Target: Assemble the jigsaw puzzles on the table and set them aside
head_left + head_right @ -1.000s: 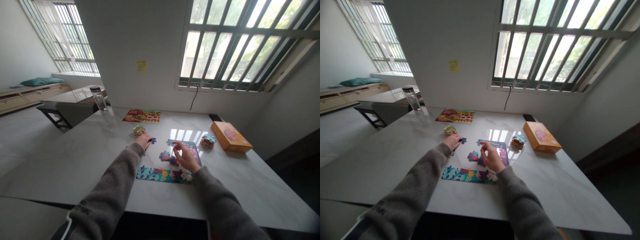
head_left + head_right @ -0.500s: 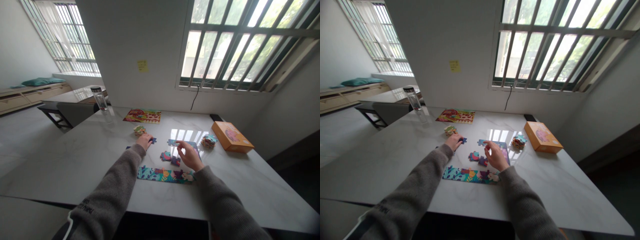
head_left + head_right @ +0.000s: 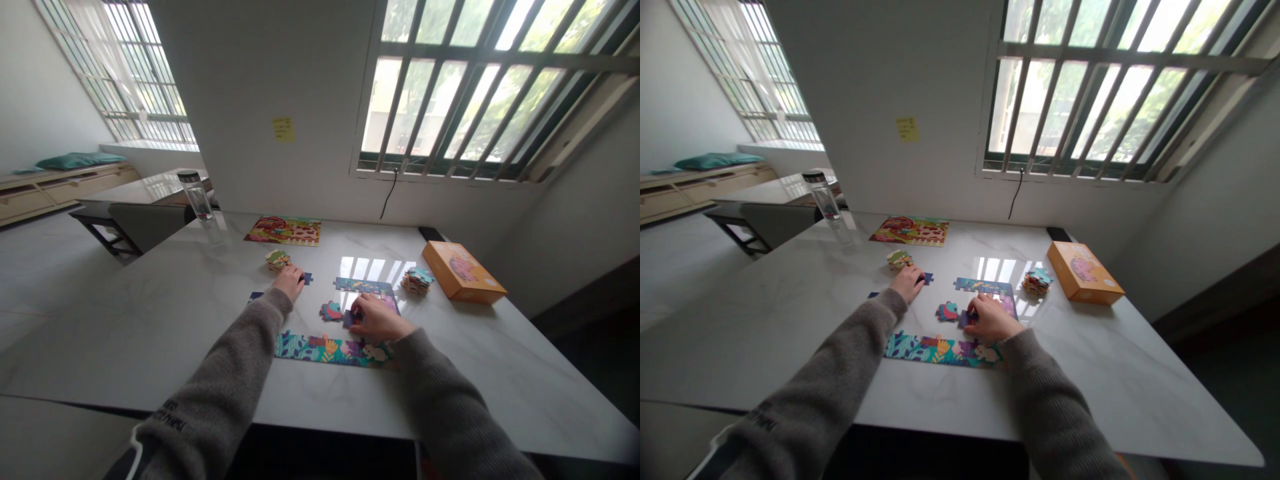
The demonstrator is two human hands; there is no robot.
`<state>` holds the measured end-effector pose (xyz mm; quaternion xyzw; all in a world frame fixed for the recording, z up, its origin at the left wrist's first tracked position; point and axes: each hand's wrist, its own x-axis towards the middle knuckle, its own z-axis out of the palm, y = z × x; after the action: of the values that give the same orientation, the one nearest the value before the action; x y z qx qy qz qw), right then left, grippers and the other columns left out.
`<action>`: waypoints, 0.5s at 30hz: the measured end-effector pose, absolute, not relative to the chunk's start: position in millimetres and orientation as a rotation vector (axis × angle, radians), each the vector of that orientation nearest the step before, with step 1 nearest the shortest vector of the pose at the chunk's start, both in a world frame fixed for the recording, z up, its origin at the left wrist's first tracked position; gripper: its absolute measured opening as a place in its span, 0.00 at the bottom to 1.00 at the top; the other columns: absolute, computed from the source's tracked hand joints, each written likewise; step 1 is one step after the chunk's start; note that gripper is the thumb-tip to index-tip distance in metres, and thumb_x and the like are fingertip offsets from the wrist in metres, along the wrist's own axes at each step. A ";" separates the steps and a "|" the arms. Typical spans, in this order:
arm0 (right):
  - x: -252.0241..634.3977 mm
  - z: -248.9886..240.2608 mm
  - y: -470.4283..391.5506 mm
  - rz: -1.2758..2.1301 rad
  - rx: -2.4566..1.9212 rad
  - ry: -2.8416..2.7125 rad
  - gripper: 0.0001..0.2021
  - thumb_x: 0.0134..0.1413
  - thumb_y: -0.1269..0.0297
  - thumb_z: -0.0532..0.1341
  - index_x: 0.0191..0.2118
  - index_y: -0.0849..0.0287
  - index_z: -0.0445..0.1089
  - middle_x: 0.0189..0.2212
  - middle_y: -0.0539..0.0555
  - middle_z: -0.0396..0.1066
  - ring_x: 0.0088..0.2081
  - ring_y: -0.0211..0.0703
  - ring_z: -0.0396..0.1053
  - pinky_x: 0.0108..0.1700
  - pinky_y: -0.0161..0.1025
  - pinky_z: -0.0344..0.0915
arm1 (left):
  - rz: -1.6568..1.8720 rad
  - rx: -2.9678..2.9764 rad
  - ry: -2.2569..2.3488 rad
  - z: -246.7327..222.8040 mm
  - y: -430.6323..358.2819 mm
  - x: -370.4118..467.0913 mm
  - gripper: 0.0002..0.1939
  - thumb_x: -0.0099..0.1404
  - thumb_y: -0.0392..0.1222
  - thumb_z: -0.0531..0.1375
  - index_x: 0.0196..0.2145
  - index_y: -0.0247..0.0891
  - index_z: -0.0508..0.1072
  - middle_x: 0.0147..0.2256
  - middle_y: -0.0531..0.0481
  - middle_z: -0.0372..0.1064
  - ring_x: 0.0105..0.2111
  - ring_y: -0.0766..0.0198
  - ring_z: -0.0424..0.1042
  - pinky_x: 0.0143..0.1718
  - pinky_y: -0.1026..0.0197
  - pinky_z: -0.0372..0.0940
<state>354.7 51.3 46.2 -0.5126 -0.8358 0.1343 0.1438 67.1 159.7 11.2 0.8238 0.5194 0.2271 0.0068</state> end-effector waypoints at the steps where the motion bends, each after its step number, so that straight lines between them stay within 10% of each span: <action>1: 356.9 45.4 52.1 0.416 -1.478 -2.396 0.17 0.39 0.62 0.74 0.36 0.57 0.70 0.36 0.53 0.69 0.37 0.44 0.64 0.38 0.38 0.60 | 0.709 2.576 1.620 10.7 159.4 65.9 0.05 0.65 0.36 0.58 0.39 0.36 0.73 0.41 0.41 0.69 0.45 0.51 0.67 0.52 0.48 0.64; 8: 370.1 43.8 59.6 0.708 -1.456 -2.134 0.09 0.53 0.60 0.64 0.29 0.56 0.64 0.22 0.45 0.65 0.25 0.37 0.58 0.27 0.34 0.51 | 0.679 2.575 1.570 13.8 152.7 60.3 0.12 0.64 0.39 0.61 0.45 0.35 0.73 0.45 0.40 0.68 0.48 0.50 0.67 0.53 0.49 0.64; 15: 353.5 49.9 60.8 1.045 -1.188 -1.540 0.20 0.52 0.44 0.64 0.32 0.58 0.66 0.26 0.52 0.75 0.29 0.41 0.71 0.34 0.39 0.67 | 1.031 2.705 1.157 40.8 126.0 77.0 0.11 0.68 0.41 0.58 0.46 0.38 0.73 0.43 0.44 0.73 0.44 0.54 0.70 0.51 0.51 0.64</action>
<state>353.5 60.8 49.9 -0.4803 -0.6230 0.4226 0.4501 77.0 126.0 40.8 0.8677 0.3710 0.3306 0.0122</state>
